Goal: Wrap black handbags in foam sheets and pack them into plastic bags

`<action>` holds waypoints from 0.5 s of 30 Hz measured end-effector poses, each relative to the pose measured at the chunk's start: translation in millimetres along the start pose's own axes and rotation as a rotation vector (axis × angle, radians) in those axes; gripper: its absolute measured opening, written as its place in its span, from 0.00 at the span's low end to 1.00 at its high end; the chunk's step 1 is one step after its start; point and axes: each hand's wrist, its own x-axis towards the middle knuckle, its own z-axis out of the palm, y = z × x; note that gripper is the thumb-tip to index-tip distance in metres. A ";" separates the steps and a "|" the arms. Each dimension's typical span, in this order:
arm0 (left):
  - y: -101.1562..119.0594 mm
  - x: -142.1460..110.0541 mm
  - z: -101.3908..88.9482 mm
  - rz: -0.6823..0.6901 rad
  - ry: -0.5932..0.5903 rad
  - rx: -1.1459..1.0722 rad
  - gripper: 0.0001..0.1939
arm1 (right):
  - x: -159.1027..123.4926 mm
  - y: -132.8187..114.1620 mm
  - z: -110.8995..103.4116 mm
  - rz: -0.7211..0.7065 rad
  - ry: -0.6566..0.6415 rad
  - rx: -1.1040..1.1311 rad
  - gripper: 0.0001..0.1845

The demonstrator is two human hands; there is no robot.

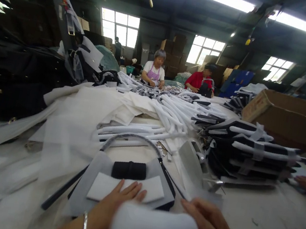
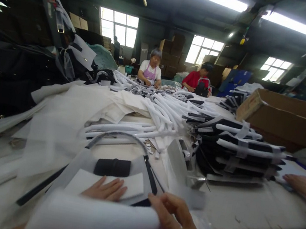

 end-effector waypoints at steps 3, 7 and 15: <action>-11.4 10.8 -25.4 0.018 -0.111 -0.114 0.29 | -0.9 -2.4 9.2 -0.302 -0.069 -0.241 0.20; -29.1 29.6 -60.2 0.054 -0.322 -0.356 0.30 | -8.2 -5.1 50.7 -0.456 0.044 -0.318 0.21; -37.9 41.0 -74.5 0.095 -0.406 -0.404 0.31 | 14.3 -32.5 137.1 -0.244 0.370 -0.252 0.18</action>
